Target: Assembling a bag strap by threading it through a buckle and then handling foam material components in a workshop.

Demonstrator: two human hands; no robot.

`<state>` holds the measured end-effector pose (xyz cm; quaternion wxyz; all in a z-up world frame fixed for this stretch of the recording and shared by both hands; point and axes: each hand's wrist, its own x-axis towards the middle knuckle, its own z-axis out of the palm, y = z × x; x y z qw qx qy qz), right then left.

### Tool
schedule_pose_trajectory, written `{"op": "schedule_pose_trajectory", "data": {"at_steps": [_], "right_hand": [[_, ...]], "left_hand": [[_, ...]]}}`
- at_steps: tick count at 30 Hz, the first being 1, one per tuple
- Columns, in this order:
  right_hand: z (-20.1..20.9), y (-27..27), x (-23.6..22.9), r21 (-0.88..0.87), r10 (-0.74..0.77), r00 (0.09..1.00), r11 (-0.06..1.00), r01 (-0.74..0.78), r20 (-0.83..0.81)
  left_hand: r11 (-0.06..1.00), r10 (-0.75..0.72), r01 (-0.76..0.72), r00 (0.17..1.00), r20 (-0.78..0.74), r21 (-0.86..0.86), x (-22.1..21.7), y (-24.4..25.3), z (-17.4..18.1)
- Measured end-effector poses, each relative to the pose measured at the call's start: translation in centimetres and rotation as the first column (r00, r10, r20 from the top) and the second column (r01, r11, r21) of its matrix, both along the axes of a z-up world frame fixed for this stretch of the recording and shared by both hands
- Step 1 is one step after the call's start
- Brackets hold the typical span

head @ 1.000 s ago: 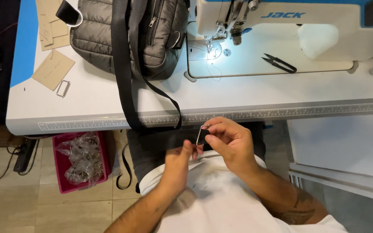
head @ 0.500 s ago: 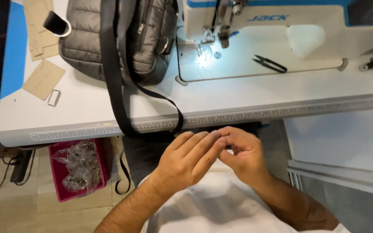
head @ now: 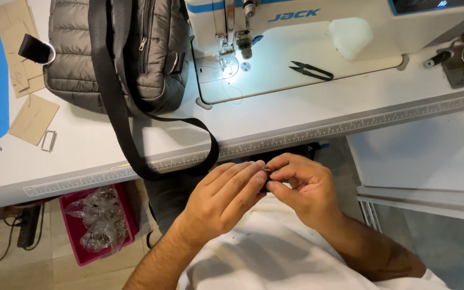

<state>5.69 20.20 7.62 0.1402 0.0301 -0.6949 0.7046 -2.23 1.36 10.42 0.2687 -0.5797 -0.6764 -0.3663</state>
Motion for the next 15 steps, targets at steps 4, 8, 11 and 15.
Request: {"op": "schedule_pose_trajectory", "data": {"at_steps": [4,8,11,15], "right_hand": [[-0.4,0.4,0.1,-0.049,-0.015,0.999,0.999,0.017,0.043],[0.3,0.0,-0.2,-0.016,-0.018,0.993,1.0,0.02,0.115],[-0.6,-0.4,-0.5,-0.12,0.013,0.993,0.993,0.0,0.113],[-4.3,-1.6,-1.1,-0.426,-0.102,0.979,0.889,0.17,0.178]], "left_hand": [[0.994,-0.054,0.06,0.996,0.07,-0.096,-0.5,-0.6,1.0],[0.989,-0.067,0.084,0.987,0.143,-0.119,-0.5,-0.7,1.0],[0.993,-0.039,0.047,0.996,0.075,-0.109,-0.6,-0.4,0.6],[0.993,0.016,-0.01,0.998,-0.053,0.119,-0.7,0.9,1.0]]}}
